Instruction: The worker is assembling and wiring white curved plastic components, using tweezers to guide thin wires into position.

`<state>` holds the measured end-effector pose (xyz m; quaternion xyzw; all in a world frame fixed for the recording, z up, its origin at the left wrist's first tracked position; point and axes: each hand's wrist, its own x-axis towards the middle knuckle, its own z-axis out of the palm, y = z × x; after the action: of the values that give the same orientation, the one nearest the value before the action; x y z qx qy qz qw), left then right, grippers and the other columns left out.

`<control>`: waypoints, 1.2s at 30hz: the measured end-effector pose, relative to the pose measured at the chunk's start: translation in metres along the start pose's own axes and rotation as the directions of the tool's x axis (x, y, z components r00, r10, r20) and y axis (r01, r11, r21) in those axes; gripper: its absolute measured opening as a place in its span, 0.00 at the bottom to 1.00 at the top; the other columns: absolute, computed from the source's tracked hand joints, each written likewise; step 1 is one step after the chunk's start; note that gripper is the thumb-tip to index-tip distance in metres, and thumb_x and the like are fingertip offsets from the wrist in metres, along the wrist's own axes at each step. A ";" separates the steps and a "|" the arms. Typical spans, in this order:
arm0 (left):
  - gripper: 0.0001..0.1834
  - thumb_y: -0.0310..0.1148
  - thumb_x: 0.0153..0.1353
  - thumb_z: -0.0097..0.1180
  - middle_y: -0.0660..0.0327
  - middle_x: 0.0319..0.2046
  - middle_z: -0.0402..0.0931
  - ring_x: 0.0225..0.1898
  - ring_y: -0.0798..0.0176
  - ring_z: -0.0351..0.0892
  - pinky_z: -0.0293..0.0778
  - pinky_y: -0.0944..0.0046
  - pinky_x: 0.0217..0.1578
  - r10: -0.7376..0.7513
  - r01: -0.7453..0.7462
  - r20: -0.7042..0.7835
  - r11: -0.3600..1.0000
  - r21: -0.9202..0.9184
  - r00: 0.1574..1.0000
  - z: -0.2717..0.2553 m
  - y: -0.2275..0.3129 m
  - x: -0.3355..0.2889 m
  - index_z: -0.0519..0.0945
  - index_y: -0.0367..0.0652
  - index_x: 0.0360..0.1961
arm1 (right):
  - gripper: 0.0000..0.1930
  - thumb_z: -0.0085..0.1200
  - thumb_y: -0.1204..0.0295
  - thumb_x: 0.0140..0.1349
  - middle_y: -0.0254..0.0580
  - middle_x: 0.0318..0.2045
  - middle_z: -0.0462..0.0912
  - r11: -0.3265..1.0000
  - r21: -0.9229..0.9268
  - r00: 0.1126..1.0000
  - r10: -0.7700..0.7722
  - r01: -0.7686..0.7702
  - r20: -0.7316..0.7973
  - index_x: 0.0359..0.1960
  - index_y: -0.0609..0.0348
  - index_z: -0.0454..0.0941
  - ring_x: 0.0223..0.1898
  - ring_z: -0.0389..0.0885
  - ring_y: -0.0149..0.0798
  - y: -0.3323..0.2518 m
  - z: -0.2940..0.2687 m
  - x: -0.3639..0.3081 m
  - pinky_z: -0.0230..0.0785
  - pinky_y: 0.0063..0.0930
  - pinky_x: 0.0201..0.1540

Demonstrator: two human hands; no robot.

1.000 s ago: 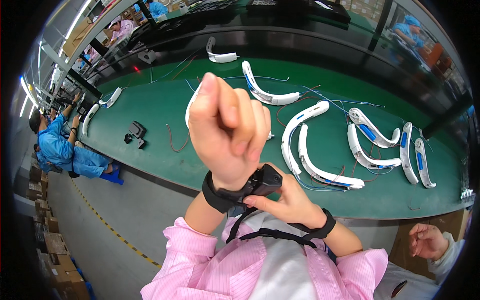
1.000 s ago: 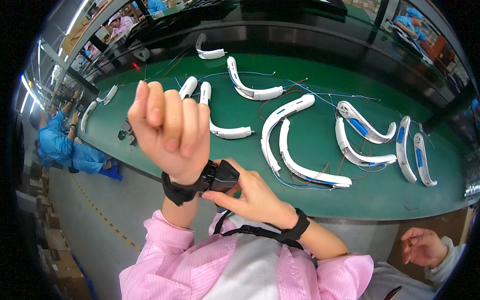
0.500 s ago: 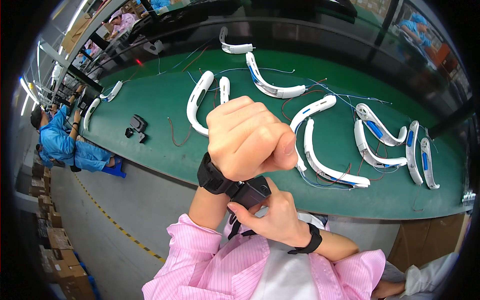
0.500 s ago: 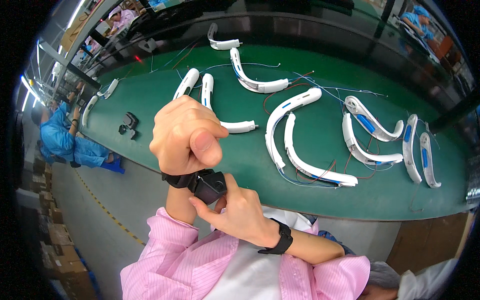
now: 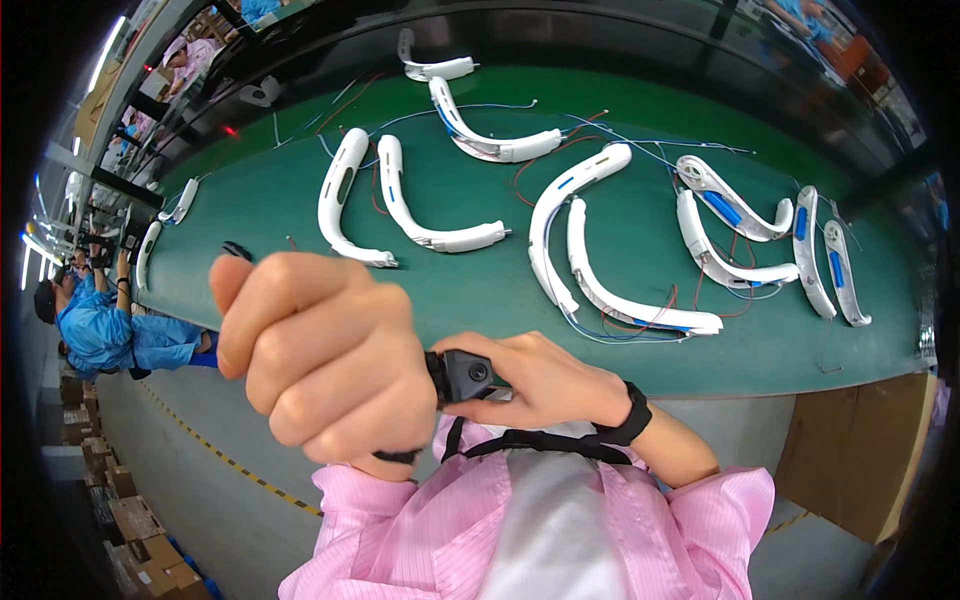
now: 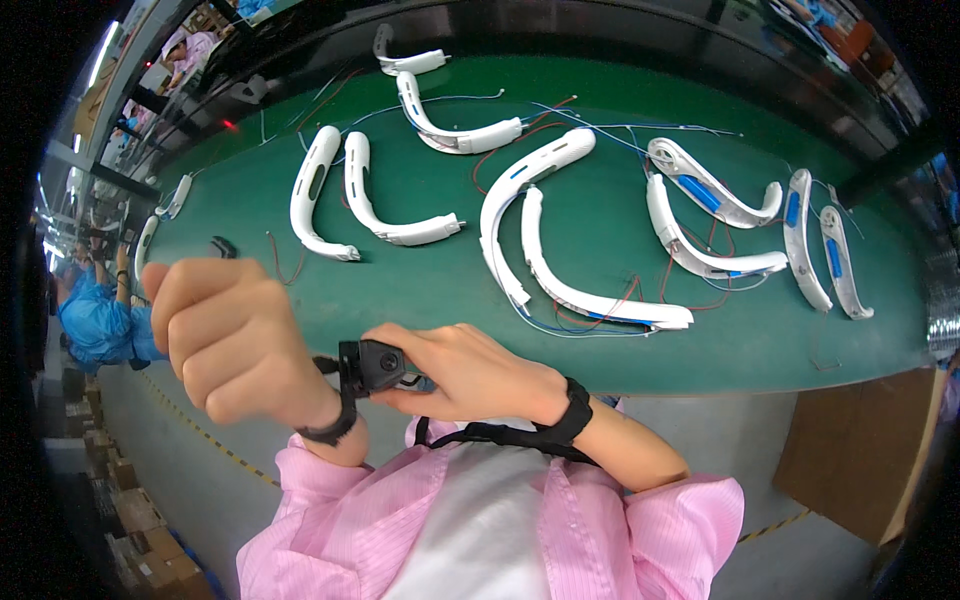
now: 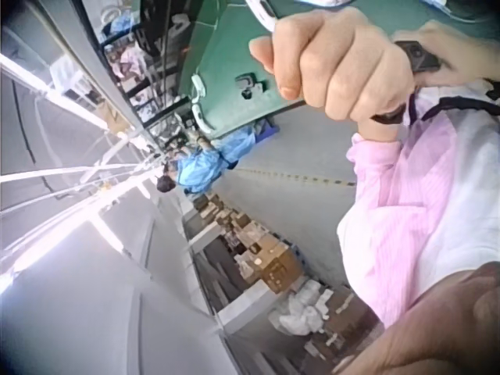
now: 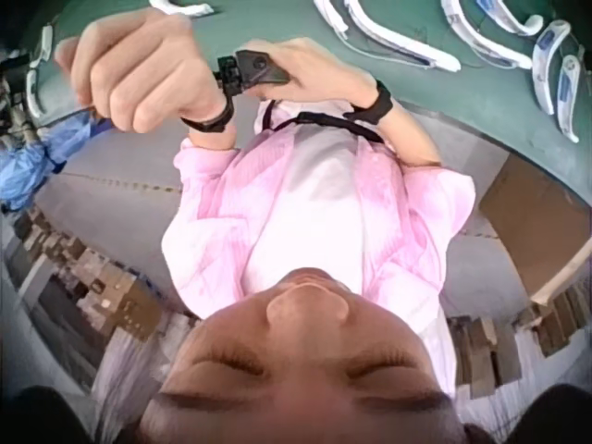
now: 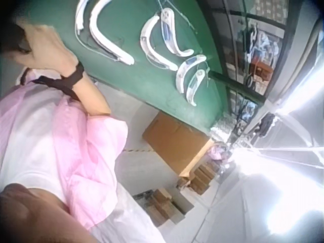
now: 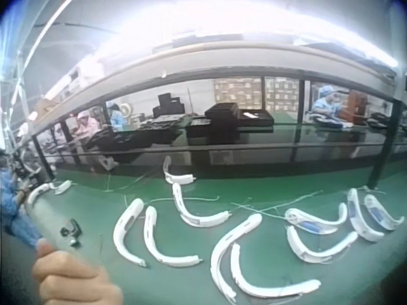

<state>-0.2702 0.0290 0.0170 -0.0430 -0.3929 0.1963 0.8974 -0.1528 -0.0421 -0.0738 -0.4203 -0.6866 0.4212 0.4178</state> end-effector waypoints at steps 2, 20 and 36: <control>0.18 0.37 0.65 0.38 0.67 0.10 0.60 0.10 0.74 0.59 0.52 0.74 0.11 0.018 -0.018 0.000 0.988 -0.151 1.000 -0.006 -0.015 -0.003 0.65 0.44 0.17 | 0.22 0.55 0.72 0.52 0.45 0.30 0.80 0.989 0.096 0.990 -0.123 0.117 0.065 0.50 0.54 0.65 0.25 0.77 0.50 0.006 -0.002 0.000 0.66 0.35 0.26; 0.16 0.33 0.54 0.46 0.63 0.09 0.64 0.12 0.69 0.54 0.54 0.62 0.15 -0.346 0.526 -0.708 -0.489 0.696 0.616 -0.094 -0.025 -0.070 0.67 0.37 0.13 | 0.20 0.58 0.67 0.49 0.45 0.33 0.75 0.938 -0.288 0.909 -0.059 0.191 0.412 0.43 0.63 0.69 0.36 0.73 0.47 -0.051 -0.014 0.025 0.68 0.35 0.37; 0.19 0.37 0.68 0.27 0.71 0.09 0.55 0.10 0.73 0.56 0.55 0.73 0.13 0.087 -0.135 -0.564 0.990 -0.044 0.821 -0.060 0.043 -0.059 0.65 0.47 0.21 | 0.10 0.52 0.73 0.41 0.31 0.34 0.73 0.514 -0.586 0.777 -0.468 0.626 0.420 0.29 0.57 0.71 0.38 0.71 0.30 -0.041 0.023 0.007 0.70 0.19 0.38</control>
<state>-0.2775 0.0506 -0.0749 -0.1583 -0.1168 0.2105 0.9576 -0.1858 -0.0527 -0.0406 -0.2592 -0.9290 0.0161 0.2637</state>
